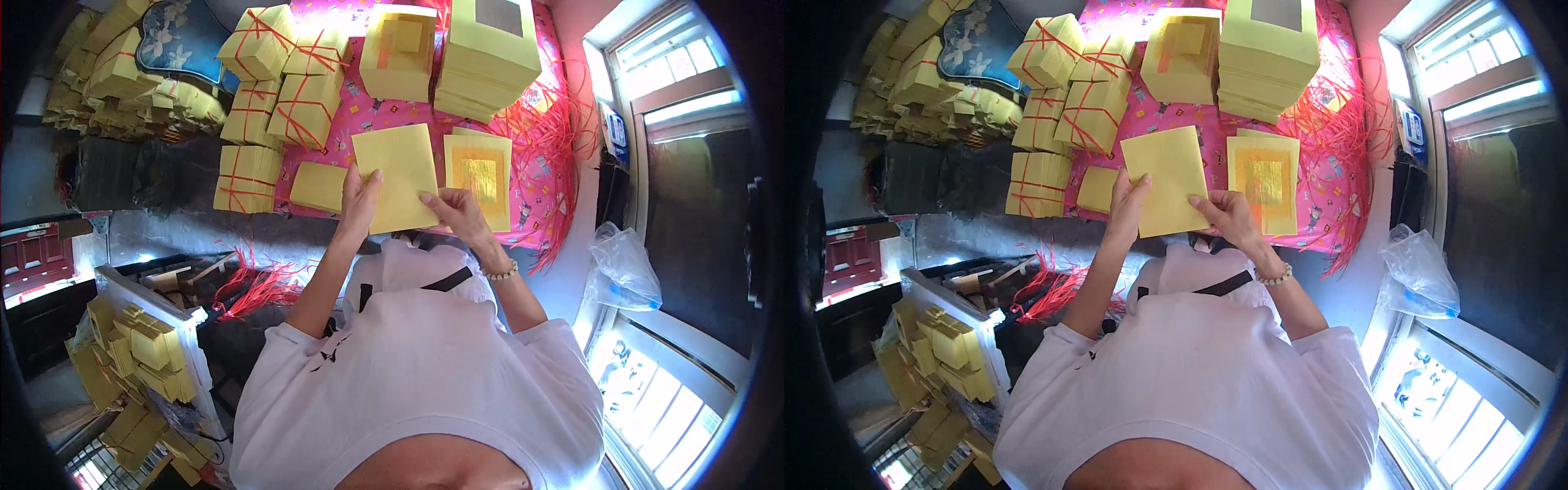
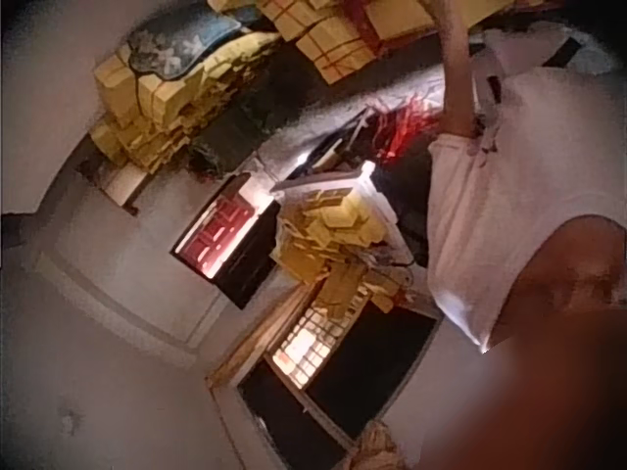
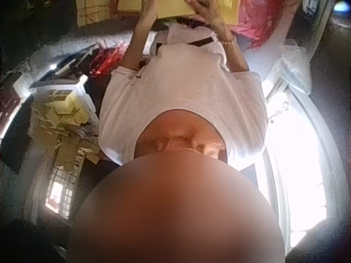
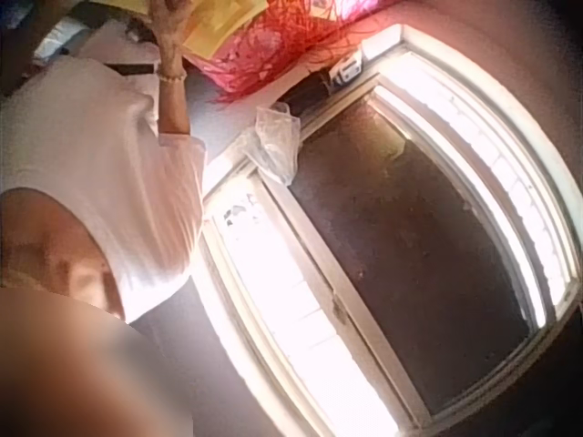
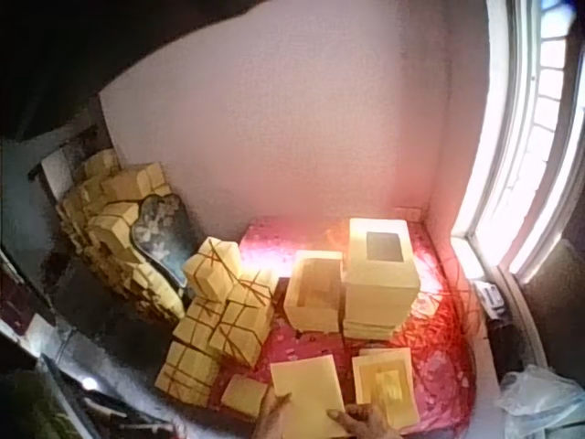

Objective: Bundling, checking, and stacking sheets of yellow joss paper.

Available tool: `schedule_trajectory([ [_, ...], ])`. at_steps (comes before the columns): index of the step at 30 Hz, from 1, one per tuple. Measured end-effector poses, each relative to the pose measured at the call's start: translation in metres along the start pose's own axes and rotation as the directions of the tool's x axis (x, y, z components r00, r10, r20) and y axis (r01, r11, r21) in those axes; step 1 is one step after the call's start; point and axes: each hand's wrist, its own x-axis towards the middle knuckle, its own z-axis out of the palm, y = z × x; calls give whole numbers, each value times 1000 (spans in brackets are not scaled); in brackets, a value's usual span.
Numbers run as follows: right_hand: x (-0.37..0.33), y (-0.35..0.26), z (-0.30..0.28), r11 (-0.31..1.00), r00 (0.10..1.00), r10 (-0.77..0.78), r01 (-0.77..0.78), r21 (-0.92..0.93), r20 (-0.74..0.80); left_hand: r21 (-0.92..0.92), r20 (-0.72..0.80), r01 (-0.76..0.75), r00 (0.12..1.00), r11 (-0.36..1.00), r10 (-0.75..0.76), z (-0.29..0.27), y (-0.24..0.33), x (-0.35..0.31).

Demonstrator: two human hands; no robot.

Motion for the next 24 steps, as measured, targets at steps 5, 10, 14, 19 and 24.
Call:
schedule_trajectory([
  [5,9,21,6,999,999,17,-15,43,-51,17,-127,-123,984,992,124,-3,1,1],
  [10,12,11,5,992,994,110,-111,52,22,109,-151,-193,966,975,209,-15,-11,-2],
  [14,32,20,-1,978,994,-92,101,183,-57,125,-76,-119,989,985,129,-19,-20,-8],
  [19,44,3,-7,990,987,-118,125,61,-104,149,55,-90,995,985,82,-12,-36,-26],
  [24,49,30,1,992,978,-126,128,-3,-167,15,-43,-28,999,1000,29,-15,-50,-31],
])
